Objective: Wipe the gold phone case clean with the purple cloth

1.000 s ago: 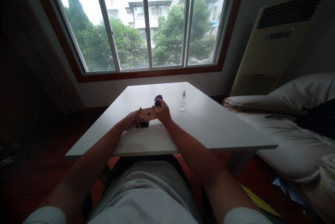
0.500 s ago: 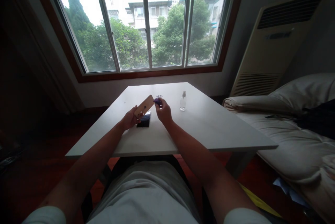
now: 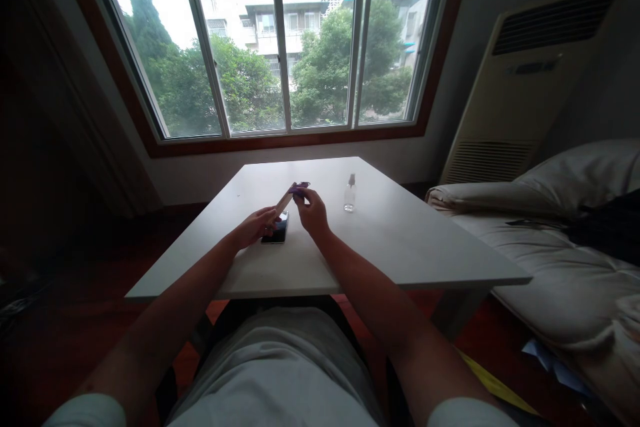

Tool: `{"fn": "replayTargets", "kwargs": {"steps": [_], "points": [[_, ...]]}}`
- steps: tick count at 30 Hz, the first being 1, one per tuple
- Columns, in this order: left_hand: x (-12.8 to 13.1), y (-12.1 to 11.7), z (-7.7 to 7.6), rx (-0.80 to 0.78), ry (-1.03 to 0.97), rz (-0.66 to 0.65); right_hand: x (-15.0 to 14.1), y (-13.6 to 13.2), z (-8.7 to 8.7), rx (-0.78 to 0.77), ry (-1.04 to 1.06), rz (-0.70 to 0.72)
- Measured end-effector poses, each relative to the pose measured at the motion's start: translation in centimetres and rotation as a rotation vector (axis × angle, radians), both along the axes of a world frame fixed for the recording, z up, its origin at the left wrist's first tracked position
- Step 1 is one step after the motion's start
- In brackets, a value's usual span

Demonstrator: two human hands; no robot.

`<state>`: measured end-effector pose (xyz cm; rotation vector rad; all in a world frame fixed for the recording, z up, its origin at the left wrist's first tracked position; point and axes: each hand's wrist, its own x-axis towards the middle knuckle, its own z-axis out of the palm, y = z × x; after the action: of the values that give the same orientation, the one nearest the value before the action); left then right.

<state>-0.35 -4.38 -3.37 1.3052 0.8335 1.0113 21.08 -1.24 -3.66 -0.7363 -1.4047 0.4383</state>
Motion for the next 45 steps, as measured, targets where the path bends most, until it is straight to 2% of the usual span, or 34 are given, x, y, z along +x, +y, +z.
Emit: {"fn": "replayTargets", "kwargs": {"steps": [4, 7, 11, 15, 19, 23, 27, 30, 34, 36, 39, 45], "points": [[0.1, 0.1, -0.2, 0.029, 0.038, -0.021, -0.1, -0.6, 0.3, 0.061, -0.123, -0.002], [0.2, 0.1, -0.2, 0.034, 0.040, -0.035, -0.5, -1.1, 0.3, 0.130, -0.297, -0.024], [0.3, 0.2, -0.3, 0.025, 0.018, -0.033, -1.2, -1.9, 0.1, 0.193, -0.529, 0.021], [0.3, 0.4, -0.4, 0.009, -0.007, -0.044, -1.5, -2.1, 0.0, 0.204, -0.614, -0.003], [0.2, 0.5, -0.4, -0.003, 0.021, -0.025, -0.7, -1.1, 0.1, 0.177, -0.537, -0.088], [0.1, 0.6, -0.6, -0.011, 0.033, -0.031, 0.6, -0.1, 0.1, 0.068, -0.346, -0.199], [0.1, 0.7, -0.6, -0.027, 0.022, -0.020, 1.3, 0.4, 0.3, -0.033, -0.123, -0.239], [0.1, 0.9, -0.7, -0.027, 0.020, -0.014, 1.2, 0.8, 0.3, -0.091, 0.031, -0.160], [0.0, 1.1, -1.0, -0.029, 0.015, -0.004, 0.5, 1.4, -0.2, -0.239, 0.137, 0.144], [0.0, 1.3, -1.1, -0.030, 0.011, -0.006, 0.3, 1.6, -0.6, -0.341, 0.142, 0.236], [-0.1, 1.3, -1.1, -0.032, 0.008, -0.011, 0.0, 1.5, -1.0, -0.397, 0.107, 0.239], [-0.1, 1.1, -0.9, -0.033, 0.001, -0.034, 0.0, 1.2, -1.0, -0.362, 0.113, 0.203]]}}
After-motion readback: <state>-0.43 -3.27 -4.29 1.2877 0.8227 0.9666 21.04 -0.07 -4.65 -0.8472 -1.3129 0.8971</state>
